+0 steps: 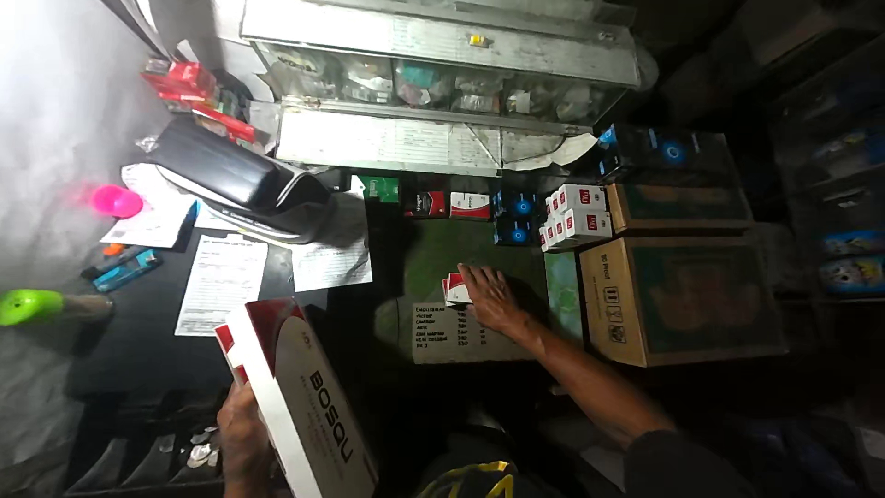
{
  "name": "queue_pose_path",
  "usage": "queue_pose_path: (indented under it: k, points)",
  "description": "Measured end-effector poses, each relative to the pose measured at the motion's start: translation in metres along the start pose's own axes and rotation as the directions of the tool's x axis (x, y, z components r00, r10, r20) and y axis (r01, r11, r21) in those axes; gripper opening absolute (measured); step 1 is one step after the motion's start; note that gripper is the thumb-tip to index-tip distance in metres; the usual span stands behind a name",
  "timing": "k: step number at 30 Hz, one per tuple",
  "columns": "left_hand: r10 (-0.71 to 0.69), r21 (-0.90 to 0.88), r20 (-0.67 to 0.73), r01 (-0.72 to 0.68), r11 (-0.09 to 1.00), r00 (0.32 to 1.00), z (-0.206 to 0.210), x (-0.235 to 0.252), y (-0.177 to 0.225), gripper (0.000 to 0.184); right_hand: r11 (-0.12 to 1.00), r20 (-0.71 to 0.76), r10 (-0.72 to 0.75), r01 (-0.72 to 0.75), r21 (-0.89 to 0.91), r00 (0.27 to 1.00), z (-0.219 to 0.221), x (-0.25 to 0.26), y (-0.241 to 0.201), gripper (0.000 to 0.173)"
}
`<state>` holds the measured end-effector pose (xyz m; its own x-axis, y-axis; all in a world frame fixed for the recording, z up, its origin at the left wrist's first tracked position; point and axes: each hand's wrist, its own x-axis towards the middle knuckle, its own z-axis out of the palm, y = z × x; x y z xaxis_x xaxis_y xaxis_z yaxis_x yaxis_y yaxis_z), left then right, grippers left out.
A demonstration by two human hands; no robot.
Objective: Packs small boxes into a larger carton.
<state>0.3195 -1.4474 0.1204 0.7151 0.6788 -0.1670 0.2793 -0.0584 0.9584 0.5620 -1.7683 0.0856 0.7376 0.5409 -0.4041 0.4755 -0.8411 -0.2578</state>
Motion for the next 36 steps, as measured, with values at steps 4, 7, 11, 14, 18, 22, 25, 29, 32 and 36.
queue_pose_path:
  k: [4,7,11,14,18,22,25,29,32,36]
  points:
    - [-0.004,-0.048,-0.021,0.003,0.999,1.0,0.002,-0.001,-0.005,0.045,0.997,0.02,-0.05,0.051,-0.054,0.999,-0.007,0.007,0.006,0.073]
    - [0.013,-0.085,-0.018,-0.014,0.996,1.0,0.003,0.0,-0.005,0.047,0.997,-0.152,-0.067,0.061,-0.047,0.986,-0.029,0.019,0.019,0.071]
    - [0.007,-0.125,-0.024,-0.01,0.992,1.0,0.003,-0.001,-0.006,0.046,0.99,-0.349,-0.055,0.005,-0.142,0.935,-0.068,0.065,0.037,0.075]
    - [0.01,-0.127,-0.026,-0.013,0.992,1.0,0.004,-0.001,-0.007,0.045,0.982,-0.356,0.012,-0.077,-0.17,0.934,-0.085,0.098,0.041,0.084]
    - [-0.003,-0.166,-0.041,-0.003,0.986,0.999,0.005,-0.002,-0.008,0.049,0.967,-0.411,0.02,-0.122,-0.222,0.911,-0.075,0.113,0.049,0.076]
    - [0.005,-0.156,-0.043,-0.012,0.988,0.999,0.004,-0.002,-0.008,0.046,0.957,-0.527,-0.057,-0.103,-0.27,0.848,-0.063,0.117,0.058,0.057]
    - [-0.012,-0.138,-0.045,0.006,0.99,0.999,0.005,-0.003,-0.002,0.044,0.959,-0.533,-0.061,-0.099,-0.267,0.844,-0.064,0.118,0.06,0.058]
    - [-0.054,-0.145,-0.049,0.046,0.988,0.997,0.005,-0.004,0.0,0.045,0.974,-0.498,-0.09,-0.029,-0.226,0.862,-0.071,0.112,0.067,0.057]
    - [-0.053,-0.126,-0.052,0.046,0.991,0.997,0.005,-0.004,0.0,0.046,0.971,-0.528,-0.114,-0.019,-0.239,0.842,-0.071,0.108,0.075,0.049]
    - [-0.048,-0.111,-0.053,0.042,0.993,0.997,0.005,-0.003,0.001,0.048,0.974,-0.555,-0.091,-0.041,-0.221,0.827,-0.071,0.108,0.075,0.042]
